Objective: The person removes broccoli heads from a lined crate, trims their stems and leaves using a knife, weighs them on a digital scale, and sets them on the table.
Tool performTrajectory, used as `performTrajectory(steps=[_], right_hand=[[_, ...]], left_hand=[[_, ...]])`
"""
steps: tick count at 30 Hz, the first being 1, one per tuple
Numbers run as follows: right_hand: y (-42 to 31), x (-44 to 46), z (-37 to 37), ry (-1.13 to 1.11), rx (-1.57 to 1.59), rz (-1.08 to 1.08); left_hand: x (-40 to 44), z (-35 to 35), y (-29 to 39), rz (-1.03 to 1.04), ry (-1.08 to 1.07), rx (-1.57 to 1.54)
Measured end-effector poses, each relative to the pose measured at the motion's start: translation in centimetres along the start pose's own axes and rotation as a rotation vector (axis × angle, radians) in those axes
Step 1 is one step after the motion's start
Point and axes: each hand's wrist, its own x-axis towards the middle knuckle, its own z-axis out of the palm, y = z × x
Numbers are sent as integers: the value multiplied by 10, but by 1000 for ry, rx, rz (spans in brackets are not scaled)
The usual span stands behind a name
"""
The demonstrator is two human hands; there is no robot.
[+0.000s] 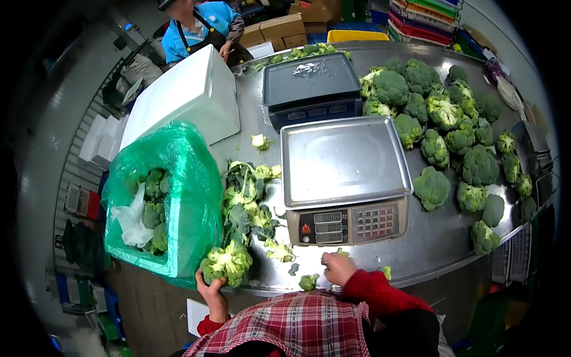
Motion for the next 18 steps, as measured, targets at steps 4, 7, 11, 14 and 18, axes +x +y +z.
performTrajectory(steps=[4,7,11,14,18], right_hand=[[-6,-23,-28,207,-47,20],[-10,-31,-22,243,69,-79],[4,-55,-16,322,13,25],[28,-82,-23,413,-62,86],[51,-109,-23,702,-55,183]], left_hand=[[-2,12,-3,-61,-87,-53],[-2,36,8,-66,-196,-72],[6,88,44,295,-378,28],[27,131,64,931,-518,327],[35,212,79,1398,-696,574]])
